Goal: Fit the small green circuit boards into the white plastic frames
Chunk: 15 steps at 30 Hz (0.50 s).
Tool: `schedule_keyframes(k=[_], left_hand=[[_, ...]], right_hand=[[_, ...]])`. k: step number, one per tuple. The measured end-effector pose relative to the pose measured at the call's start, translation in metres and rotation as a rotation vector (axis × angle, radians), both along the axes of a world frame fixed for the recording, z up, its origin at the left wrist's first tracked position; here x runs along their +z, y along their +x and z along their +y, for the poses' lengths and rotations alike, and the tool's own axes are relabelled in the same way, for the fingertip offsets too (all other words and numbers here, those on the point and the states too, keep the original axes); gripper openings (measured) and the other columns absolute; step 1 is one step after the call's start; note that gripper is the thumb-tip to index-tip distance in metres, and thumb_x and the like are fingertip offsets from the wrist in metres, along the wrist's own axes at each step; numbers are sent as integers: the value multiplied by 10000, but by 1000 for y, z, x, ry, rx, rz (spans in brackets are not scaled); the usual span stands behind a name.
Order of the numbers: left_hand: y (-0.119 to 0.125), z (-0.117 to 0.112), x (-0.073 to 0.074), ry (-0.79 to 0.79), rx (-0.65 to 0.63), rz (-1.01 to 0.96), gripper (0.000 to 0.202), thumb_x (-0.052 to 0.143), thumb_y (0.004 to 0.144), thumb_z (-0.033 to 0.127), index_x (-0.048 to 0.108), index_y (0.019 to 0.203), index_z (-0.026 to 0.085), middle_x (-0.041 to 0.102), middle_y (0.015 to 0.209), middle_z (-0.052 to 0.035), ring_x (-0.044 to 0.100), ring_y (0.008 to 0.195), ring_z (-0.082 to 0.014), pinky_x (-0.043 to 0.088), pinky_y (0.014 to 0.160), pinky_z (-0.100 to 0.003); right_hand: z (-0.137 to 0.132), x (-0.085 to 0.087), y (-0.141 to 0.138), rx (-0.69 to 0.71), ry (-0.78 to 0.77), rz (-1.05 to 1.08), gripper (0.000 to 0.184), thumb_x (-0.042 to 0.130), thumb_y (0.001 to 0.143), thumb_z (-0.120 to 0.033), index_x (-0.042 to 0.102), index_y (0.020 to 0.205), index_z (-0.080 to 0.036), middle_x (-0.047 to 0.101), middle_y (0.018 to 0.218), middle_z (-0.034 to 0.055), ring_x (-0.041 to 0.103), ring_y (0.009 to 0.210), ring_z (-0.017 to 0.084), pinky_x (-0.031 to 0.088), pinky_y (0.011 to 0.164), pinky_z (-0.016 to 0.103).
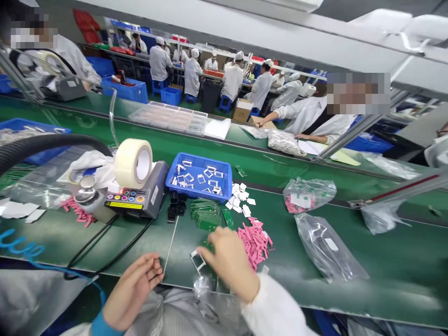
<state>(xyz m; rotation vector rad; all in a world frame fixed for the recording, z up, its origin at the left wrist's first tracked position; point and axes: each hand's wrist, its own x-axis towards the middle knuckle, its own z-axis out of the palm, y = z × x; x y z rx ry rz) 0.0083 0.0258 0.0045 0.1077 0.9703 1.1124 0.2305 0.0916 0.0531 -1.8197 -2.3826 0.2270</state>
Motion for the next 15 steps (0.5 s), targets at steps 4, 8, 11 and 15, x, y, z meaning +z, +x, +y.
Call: schedule_keyframes(k=[4,8,11,15], left_hand=[[17,1,6,88,-141,38,146,691,675,262,653,768,157,623,667,-22,594,686,-151,476,737,-320],[25,-4,7,103,-236,109,309,740,621,308,664,888,173,642,800,-48,611,726,-174,480,701,-328],[20,-9,8,130,-218,72,430,754,599,336,659,986,176,651,899,-77,603,737,-172,484,688,-332],[-2,-15,8,133,-112,45,352,753,600,348,689,891,162,687,850,-81,625,783,-195,484,701,-318]], right_hand=[[-42,-34,-28,-70,-110,-101,67,634,727,-208,626,677,-163,652,712,92,608,664,215,372,543,267],[-41,-34,-40,-53,-108,-5,163,514,774,-110,610,657,-173,645,647,46,588,572,149,318,502,228],[-47,-21,-58,56,-116,103,154,535,780,-159,605,647,-192,624,604,-23,561,534,98,318,490,193],[-33,-13,-81,202,-76,158,201,512,834,-207,631,672,-202,631,643,-32,566,577,87,364,538,182]])
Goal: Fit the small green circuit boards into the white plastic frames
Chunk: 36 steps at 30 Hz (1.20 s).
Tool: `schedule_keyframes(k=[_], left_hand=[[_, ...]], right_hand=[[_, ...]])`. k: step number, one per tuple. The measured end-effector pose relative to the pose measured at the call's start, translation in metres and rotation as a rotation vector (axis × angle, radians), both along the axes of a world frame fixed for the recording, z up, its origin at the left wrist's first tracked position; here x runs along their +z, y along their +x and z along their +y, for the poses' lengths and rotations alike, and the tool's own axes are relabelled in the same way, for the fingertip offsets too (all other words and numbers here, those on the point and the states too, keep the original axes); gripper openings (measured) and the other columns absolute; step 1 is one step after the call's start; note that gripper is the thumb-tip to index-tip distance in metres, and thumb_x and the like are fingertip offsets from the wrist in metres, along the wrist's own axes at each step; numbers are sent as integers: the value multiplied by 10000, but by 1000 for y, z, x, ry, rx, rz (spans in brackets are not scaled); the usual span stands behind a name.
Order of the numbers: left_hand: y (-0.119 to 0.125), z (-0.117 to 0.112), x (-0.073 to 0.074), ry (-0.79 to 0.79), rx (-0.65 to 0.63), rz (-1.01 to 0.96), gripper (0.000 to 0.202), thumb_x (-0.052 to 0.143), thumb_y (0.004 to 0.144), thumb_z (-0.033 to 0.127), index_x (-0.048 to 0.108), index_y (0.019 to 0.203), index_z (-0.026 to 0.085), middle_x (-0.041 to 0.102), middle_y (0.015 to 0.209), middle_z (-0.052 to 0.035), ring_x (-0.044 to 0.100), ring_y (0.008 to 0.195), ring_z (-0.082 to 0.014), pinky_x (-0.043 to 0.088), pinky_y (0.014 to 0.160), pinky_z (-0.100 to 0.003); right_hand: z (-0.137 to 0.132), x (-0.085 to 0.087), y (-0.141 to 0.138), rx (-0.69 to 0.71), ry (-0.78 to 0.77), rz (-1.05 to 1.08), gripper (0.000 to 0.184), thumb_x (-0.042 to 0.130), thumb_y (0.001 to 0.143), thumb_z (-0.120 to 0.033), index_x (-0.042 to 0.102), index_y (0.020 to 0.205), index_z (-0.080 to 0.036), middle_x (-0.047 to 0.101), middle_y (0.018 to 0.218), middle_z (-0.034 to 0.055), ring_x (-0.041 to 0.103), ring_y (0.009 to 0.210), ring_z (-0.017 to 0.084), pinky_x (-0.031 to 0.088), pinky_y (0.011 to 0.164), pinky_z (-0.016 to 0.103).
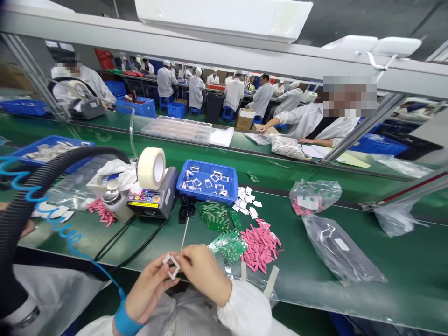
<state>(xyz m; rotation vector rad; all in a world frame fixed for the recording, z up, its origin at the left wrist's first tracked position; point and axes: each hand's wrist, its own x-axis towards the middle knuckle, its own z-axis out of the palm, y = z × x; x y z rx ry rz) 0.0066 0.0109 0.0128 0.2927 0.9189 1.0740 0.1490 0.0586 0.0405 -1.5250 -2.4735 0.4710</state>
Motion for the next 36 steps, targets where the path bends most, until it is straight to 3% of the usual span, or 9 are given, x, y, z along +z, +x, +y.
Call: schedule_keyframes(k=[3,5,9,12,18,24,29,32,36], left_hand=[[-20,-6,-3,-37,75,16,348,750,599,365,690,870,155,705,821,-85,648,772,-199,486,674,-291],[-30,-12,-8,-45,94,27,379,733,619,381,685,910,142,704,758,-82,645,685,-171,474,591,-252],[-45,-27,-18,-101,137,38,405,719,630,412,681,932,145,695,716,-66,628,607,-139,447,513,-212],[-53,-39,-24,-152,174,56,417,736,607,409,681,924,143,705,735,-75,636,626,-137,459,531,-202],[-69,-56,-30,-209,263,53,402,732,620,391,677,930,141,710,735,-75,633,614,-132,474,525,-195],[-91,-69,-47,-280,375,-5,202,629,753,255,658,896,116,691,699,-58,617,571,-120,508,518,-205],[-125,-83,-58,-365,656,-61,260,488,835,148,596,1072,155,683,684,-18,627,563,-99,523,535,-180],[-147,-91,-54,-335,714,3,293,475,833,112,585,1101,154,706,797,-52,667,695,-138,545,614,-216],[-162,-100,-55,-326,793,45,279,490,811,57,599,1040,173,706,791,-37,679,739,-145,541,635,-227]], right_hand=[[39,-5,-11,6,108,-25,168,500,859,-256,634,933,-186,647,871,51,585,785,161,414,663,248],[68,-13,-16,20,173,-67,290,586,807,-277,583,1071,-158,604,1014,117,554,908,226,422,730,317],[104,-30,-22,143,239,-137,316,619,790,-296,569,1067,-153,561,1068,105,535,947,233,429,784,384],[110,-37,-19,247,268,-137,241,508,872,-292,552,1064,-154,567,1048,56,544,927,183,428,818,388],[96,-42,-4,360,235,-6,259,433,903,-296,647,845,-162,623,831,81,551,792,157,391,714,289],[90,-15,11,111,116,299,325,421,886,-411,603,766,-169,625,857,90,574,813,173,417,729,299],[49,1,-43,66,-322,569,314,367,887,-434,537,820,-179,599,629,10,605,546,130,470,519,249],[10,-15,-111,192,-726,645,343,452,829,-494,555,805,-168,522,474,-53,588,428,121,436,399,203],[-30,-47,-197,307,-1120,655,297,579,779,-431,593,794,-135,530,468,-60,590,441,99,487,473,211]])
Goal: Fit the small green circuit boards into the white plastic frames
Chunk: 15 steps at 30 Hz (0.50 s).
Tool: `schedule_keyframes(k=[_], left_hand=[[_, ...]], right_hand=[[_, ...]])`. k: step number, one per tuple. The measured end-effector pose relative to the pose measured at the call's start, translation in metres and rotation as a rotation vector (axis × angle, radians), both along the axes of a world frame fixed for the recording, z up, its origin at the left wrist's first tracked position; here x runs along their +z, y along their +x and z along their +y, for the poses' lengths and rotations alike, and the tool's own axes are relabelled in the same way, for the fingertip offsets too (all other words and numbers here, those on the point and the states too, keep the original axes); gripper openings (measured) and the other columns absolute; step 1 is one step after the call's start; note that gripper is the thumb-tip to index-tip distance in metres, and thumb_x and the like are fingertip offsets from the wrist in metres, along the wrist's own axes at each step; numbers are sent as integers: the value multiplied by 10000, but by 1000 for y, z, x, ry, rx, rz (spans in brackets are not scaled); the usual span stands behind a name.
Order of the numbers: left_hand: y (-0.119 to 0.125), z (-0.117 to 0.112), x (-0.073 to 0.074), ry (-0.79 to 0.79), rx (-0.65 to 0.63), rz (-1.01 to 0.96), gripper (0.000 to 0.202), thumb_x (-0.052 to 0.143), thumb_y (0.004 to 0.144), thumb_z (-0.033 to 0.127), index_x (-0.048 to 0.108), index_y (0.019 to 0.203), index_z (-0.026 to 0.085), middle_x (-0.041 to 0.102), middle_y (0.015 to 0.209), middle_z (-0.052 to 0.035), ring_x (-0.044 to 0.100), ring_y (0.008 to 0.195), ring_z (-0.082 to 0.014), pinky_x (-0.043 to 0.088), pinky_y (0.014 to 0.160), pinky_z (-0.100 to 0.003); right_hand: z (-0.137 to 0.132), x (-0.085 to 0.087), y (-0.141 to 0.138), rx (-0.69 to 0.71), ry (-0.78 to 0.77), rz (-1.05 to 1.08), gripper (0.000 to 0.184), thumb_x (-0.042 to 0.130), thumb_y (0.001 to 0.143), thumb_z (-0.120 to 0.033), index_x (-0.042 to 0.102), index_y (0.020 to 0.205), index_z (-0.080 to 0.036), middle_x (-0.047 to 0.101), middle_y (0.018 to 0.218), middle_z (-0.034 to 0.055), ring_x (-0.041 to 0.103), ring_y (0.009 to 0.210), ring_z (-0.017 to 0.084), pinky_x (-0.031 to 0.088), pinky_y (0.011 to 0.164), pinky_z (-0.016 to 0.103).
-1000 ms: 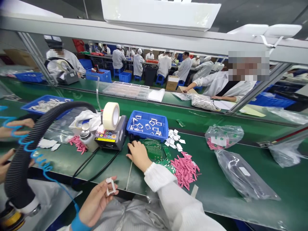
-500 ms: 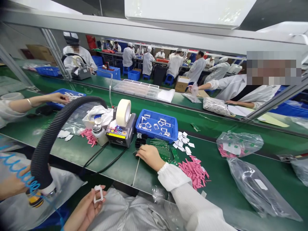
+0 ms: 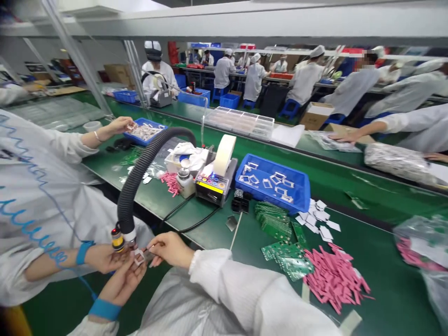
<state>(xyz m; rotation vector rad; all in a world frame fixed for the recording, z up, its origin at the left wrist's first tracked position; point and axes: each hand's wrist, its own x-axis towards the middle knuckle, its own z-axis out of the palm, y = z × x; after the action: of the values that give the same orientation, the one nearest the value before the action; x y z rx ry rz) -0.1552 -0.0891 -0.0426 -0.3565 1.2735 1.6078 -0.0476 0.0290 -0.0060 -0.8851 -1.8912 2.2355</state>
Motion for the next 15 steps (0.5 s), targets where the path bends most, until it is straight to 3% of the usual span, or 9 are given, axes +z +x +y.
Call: schedule_keyframes(k=[3,6,8,10,15], left_hand=[[8,-9,-10,-19,0,-23,175,512,793,44,617,893,142,698,705,-35,677,673,-143,533,626,-230],[27,-19,-21,-35,-47,-88,35,584,766,105,615,764,121,696,679,-60,674,645,-170,521,576,-234],[35,-22,-26,-41,-71,-128,47,631,742,164,614,736,120,688,660,-61,668,609,-180,512,538,-242],[38,-21,-27,-30,-63,-140,73,632,749,196,609,745,127,678,645,-46,658,589,-161,511,535,-234],[34,-10,-19,42,-33,-114,84,565,808,211,601,796,137,675,675,-31,640,589,-113,509,552,-206]], right_hand=[[-15,-19,-37,75,-141,-20,198,641,767,-320,607,776,-125,545,483,-60,567,439,77,486,486,202],[-23,-31,-52,30,-196,-58,149,584,833,-265,592,846,-117,575,600,-46,554,495,64,474,484,193],[-25,-34,-56,-25,-214,-71,162,534,870,-268,577,905,-115,594,730,-21,561,567,67,485,518,207],[-24,-32,-55,-66,-236,-69,168,519,879,-269,571,927,-117,593,779,-11,559,591,69,488,533,214],[-16,-4,-26,-143,-257,-32,58,537,846,-130,573,892,-131,535,588,-66,503,456,33,425,465,157]])
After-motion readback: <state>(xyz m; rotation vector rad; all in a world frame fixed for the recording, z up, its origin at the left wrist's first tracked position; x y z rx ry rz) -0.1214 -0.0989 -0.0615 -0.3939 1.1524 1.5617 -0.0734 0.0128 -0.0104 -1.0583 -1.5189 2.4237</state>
